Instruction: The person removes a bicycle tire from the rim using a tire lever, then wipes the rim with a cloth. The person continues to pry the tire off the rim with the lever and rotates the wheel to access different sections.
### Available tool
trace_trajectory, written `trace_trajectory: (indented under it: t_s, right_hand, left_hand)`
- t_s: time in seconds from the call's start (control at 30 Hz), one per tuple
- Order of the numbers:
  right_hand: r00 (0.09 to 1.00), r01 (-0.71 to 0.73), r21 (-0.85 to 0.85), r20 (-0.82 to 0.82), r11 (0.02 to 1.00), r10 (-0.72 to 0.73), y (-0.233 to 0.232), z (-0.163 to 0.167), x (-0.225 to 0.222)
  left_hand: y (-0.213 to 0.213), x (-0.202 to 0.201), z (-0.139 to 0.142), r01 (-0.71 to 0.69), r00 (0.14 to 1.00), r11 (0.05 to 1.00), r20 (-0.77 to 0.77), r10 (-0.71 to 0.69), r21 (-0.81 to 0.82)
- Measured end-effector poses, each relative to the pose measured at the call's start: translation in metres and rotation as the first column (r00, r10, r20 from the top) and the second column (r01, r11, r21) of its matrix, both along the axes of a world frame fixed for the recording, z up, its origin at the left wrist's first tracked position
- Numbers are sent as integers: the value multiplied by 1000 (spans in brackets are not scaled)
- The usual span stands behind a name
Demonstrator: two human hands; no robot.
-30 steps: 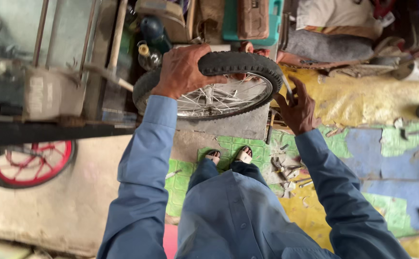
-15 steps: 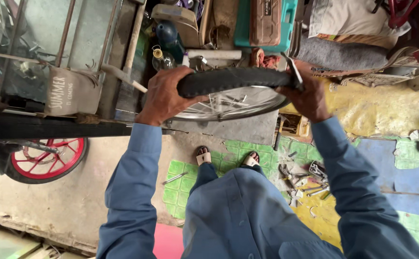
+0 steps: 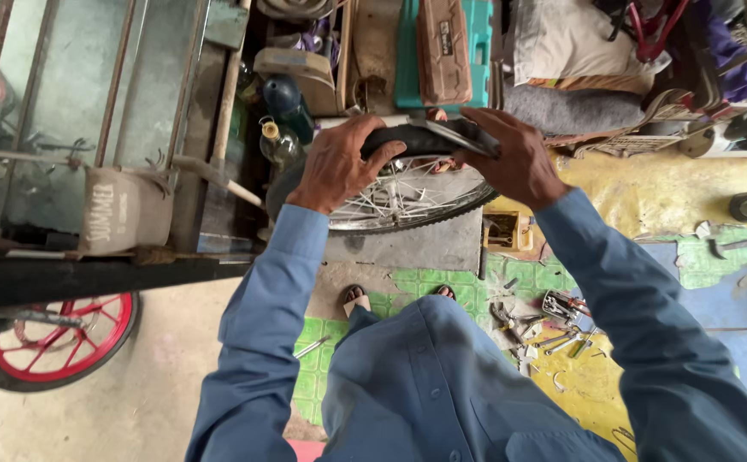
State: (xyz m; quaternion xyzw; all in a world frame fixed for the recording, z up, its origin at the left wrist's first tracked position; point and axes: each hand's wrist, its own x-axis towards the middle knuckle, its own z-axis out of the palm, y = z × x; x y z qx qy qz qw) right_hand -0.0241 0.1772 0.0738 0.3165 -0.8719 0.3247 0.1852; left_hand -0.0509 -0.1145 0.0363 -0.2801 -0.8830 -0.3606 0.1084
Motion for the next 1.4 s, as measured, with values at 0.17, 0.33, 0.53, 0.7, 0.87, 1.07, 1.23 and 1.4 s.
trace_trajectory:
  t_s: [0.17,0.33,0.53,0.7,0.87,1.07,1.23,1.4]
  right_hand:
    - [975,-83,117,213,990,56,21,25,25]
    - [991,-86,363,128,928,42,27,48,36]
    - [990,-31,639,128,768,-66,15,61,19]
    - [987,-92,819,148,566,-54,3,79,4]
    - [962,-162,874,243,457,-126,-14,103,-11]
    - [942,-105,851,251,515,-222,-23,96,1]
    - [977,162,505,38,848,-209,-26,24,59]
    - [931,354,65,69,933,-358,-49,-66,80]
  left_hand:
    - [6,-17,-9,12,990,1000,144,-11,-8]
    - [17,-30,-5,27,988,999,151,-33,47]
    - [28,-29,6,-8,938,998,346,-13,58]
    - [31,-28,2,-25,939,997,343,0,66]
    - [38,-29,-6,3,991,997,132,-14,77]
    - [41,-32,-9,7,948,1000,318,-15,26]
    - [28,-36,-7,-27,978,999,208,19,36]
    - [25,-39,-7,-41,987,995,161,27,86]
